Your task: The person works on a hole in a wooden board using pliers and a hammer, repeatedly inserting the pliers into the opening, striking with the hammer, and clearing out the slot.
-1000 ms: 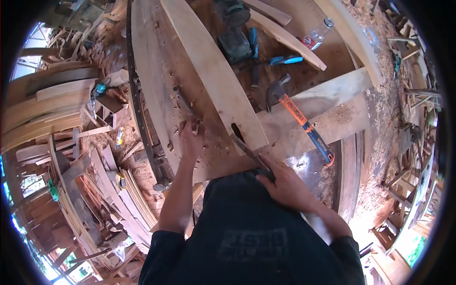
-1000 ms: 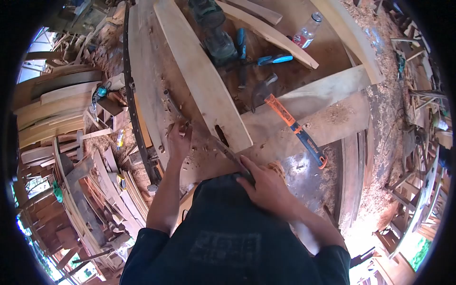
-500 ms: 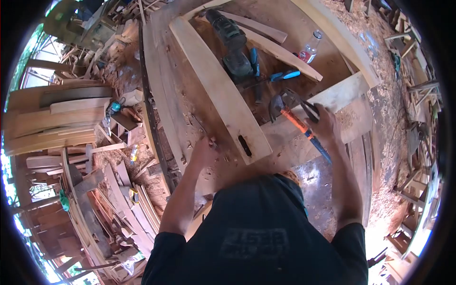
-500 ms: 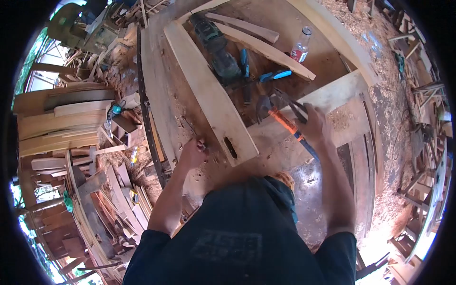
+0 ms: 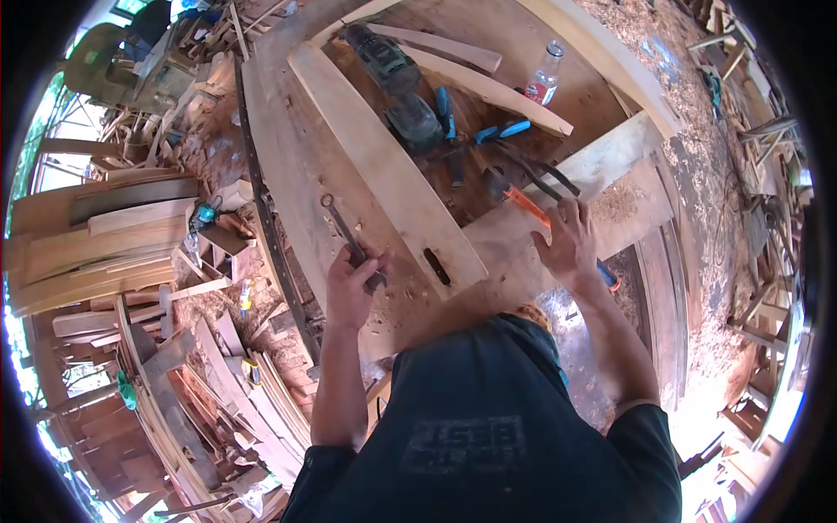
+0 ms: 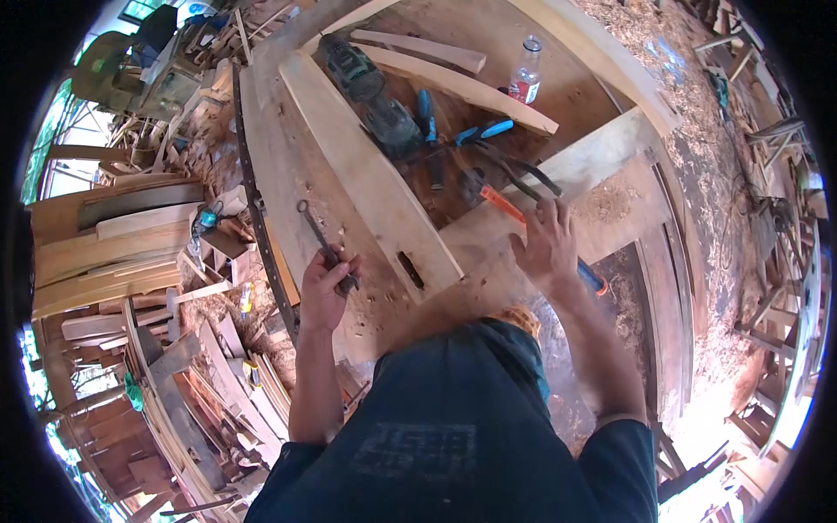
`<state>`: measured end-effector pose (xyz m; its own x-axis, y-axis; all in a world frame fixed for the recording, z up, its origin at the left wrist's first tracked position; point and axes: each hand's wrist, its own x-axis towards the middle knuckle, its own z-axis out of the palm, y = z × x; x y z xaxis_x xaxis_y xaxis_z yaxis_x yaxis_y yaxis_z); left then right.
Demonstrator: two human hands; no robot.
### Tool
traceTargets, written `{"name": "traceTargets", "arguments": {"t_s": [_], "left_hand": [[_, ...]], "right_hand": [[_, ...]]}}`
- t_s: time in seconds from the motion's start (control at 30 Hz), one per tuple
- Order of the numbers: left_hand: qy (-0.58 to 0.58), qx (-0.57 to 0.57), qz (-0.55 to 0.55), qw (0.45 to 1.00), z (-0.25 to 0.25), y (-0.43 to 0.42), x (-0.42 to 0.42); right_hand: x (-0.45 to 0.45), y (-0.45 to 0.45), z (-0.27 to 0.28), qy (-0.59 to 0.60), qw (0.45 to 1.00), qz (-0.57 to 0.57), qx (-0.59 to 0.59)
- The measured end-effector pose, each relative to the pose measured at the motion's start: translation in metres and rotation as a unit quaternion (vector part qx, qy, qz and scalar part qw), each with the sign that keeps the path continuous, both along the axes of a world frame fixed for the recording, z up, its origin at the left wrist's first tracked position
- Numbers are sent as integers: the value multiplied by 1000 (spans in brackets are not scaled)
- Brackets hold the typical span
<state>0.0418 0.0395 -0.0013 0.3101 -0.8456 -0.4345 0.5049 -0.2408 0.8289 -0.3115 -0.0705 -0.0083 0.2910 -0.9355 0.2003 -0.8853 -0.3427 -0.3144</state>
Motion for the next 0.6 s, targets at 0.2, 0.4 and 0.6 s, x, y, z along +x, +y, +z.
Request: {"name": "traceTargets", "arguments": {"t_s": [0.2, 0.4, 0.6], "left_hand": [[45, -177, 3, 983, 56, -30, -50], [39, -247, -14, 968, 57, -35, -72], [-28, -204, -21, 978, 39, -27, -81]], "right_hand": [[0, -2, -17, 25, 998, -13, 58], [3, -8, -11, -18, 990, 22, 136], [7, -6, 36, -171, 966, 92, 172]]}}
